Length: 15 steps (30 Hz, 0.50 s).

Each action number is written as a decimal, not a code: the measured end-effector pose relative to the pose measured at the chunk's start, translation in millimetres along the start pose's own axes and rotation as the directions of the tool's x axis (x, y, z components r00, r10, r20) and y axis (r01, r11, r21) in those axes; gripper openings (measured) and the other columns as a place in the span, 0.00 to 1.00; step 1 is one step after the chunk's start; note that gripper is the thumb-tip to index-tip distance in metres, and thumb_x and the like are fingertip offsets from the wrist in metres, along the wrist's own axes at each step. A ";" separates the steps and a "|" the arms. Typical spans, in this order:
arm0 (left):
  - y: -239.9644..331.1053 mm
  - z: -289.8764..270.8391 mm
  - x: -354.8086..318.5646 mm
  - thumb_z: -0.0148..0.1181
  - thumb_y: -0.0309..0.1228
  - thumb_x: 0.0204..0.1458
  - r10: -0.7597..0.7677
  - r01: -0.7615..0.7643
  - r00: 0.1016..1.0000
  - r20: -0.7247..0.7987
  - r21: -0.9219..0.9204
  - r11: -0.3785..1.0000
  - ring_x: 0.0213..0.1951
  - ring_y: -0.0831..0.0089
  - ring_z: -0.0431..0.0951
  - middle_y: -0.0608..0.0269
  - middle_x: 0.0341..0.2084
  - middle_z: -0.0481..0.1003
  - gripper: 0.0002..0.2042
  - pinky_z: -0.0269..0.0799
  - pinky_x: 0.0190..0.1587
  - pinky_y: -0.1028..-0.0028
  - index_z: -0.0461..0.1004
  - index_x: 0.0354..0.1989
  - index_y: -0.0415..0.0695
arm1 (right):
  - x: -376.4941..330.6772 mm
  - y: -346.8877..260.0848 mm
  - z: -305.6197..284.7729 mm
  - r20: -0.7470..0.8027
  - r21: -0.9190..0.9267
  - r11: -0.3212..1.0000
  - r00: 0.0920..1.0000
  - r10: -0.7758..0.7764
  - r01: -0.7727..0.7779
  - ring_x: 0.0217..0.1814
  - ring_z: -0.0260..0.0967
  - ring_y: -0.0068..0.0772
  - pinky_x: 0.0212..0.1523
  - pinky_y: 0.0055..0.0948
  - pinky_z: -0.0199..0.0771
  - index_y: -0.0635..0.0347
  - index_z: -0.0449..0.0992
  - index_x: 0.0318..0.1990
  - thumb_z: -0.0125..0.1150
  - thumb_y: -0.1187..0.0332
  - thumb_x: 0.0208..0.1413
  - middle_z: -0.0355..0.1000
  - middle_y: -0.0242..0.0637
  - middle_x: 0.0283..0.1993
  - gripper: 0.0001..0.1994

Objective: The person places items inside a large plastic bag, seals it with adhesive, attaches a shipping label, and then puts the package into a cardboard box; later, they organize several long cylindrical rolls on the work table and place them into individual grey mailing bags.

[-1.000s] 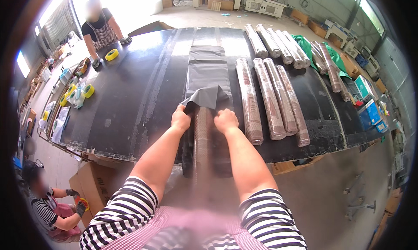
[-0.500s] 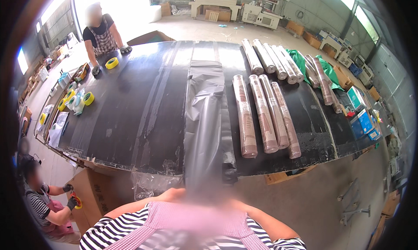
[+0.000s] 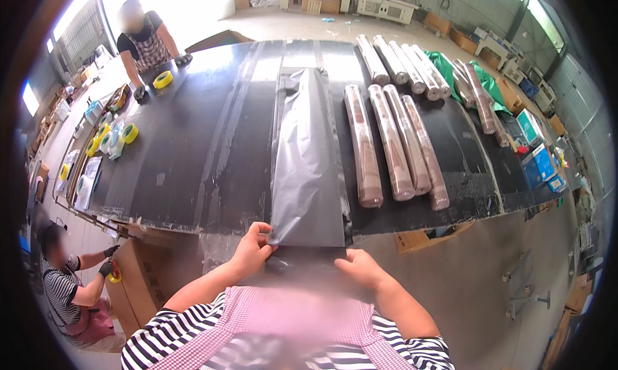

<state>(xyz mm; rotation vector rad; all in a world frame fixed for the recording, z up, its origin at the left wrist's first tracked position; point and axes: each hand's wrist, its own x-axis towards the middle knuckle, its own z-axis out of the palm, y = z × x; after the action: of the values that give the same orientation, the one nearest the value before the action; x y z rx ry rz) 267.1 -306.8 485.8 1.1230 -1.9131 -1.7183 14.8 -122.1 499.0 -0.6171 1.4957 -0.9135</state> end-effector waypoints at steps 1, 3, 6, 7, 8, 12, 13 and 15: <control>-0.4 0.9 -6.0 0.66 0.25 0.50 0.003 -0.003 1.000 -0.004 0.064 0.998 0.28 0.78 0.71 0.66 0.23 0.72 0.22 0.69 0.32 0.74 0.63 0.52 0.41 | 6.8 18.8 -4.9 -0.055 -0.059 0.998 0.998 -0.016 0.013 0.35 0.72 0.22 0.36 0.26 0.78 0.66 0.77 0.39 0.61 0.68 0.60 0.76 0.31 0.35 0.09; -4.2 5.8 -23.9 0.69 0.25 0.47 -0.032 0.034 0.999 -0.029 0.067 0.997 0.24 0.79 0.67 0.70 0.20 0.68 0.25 0.68 0.30 0.75 0.62 0.52 0.41 | 1.1 29.7 4.9 -0.143 0.000 0.999 0.989 -0.041 0.041 0.31 0.70 0.19 0.34 0.24 0.73 0.63 0.76 0.32 0.63 0.67 0.58 0.74 0.28 0.31 0.08; -36.7 12.1 -28.0 0.70 0.25 0.45 -0.069 0.067 0.994 -0.084 -0.019 0.998 0.32 0.76 0.70 0.65 0.28 0.70 0.24 0.69 0.34 0.72 0.65 0.50 0.42 | -5.9 39.1 4.1 -0.080 0.081 0.996 0.996 -0.031 0.038 0.31 0.70 0.20 0.35 0.22 0.71 0.63 0.75 0.31 0.65 0.72 0.56 0.74 0.29 0.29 0.06; -40.9 16.5 -35.9 0.71 0.25 0.43 0.118 -0.079 0.978 -0.172 0.219 0.973 0.35 0.71 0.71 0.63 0.31 0.71 0.23 0.69 0.38 0.69 0.67 0.48 0.43 | -10.0 50.1 5.2 -0.086 0.127 0.990 0.995 -0.048 0.058 0.31 0.70 0.19 0.35 0.21 0.71 0.63 0.76 0.31 0.66 0.73 0.55 0.74 0.29 0.29 0.05; -32.2 20.7 -39.7 0.71 0.25 0.42 0.327 -0.206 0.922 -0.207 0.451 0.868 0.38 0.66 0.72 0.61 0.34 0.71 0.23 0.70 0.42 0.66 0.68 0.46 0.43 | -11.6 53.8 5.5 -0.097 0.167 0.982 0.993 -0.072 0.087 0.31 0.70 0.19 0.35 0.21 0.71 0.63 0.76 0.31 0.66 0.73 0.55 0.74 0.28 0.29 0.05; 6.6 58.6 -41.1 0.68 0.27 0.45 0.675 -0.674 0.701 0.229 0.523 0.522 0.42 0.61 0.75 0.61 0.37 0.74 0.08 0.70 0.48 0.62 0.76 0.33 0.46 | -22.8 58.2 9.8 -0.135 0.167 0.963 0.972 -0.191 0.212 0.32 0.69 0.17 0.35 0.20 0.70 0.64 0.78 0.35 0.66 0.74 0.54 0.75 0.28 0.31 0.04; 10.6 76.5 -37.8 0.68 0.27 0.45 0.694 -0.709 0.678 0.242 0.466 0.529 0.41 0.61 0.75 0.62 0.36 0.75 0.08 0.71 0.47 0.63 0.77 0.34 0.46 | -23.6 59.2 12.6 -0.139 0.158 0.950 0.958 -0.250 0.271 0.33 0.69 0.16 0.36 0.20 0.71 0.65 0.78 0.37 0.63 0.74 0.56 0.76 0.28 0.33 0.04; 19.3 109.5 -30.9 0.66 0.28 0.47 0.724 -0.736 0.649 0.233 0.435 0.519 0.40 0.60 0.77 0.62 0.36 0.76 0.08 0.74 0.44 0.64 0.77 0.36 0.45 | -27.3 51.3 23.0 -0.202 0.113 0.942 0.936 -0.290 0.316 0.34 0.70 0.19 0.37 0.23 0.72 0.66 0.78 0.38 0.62 0.76 0.57 0.76 0.29 0.34 0.04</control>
<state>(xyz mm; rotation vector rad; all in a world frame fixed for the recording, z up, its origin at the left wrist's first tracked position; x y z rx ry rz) 203.5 -210.5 488.2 0.2614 -2.4194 -0.7710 47.8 -76.2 472.5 -0.6851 1.5033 -1.3369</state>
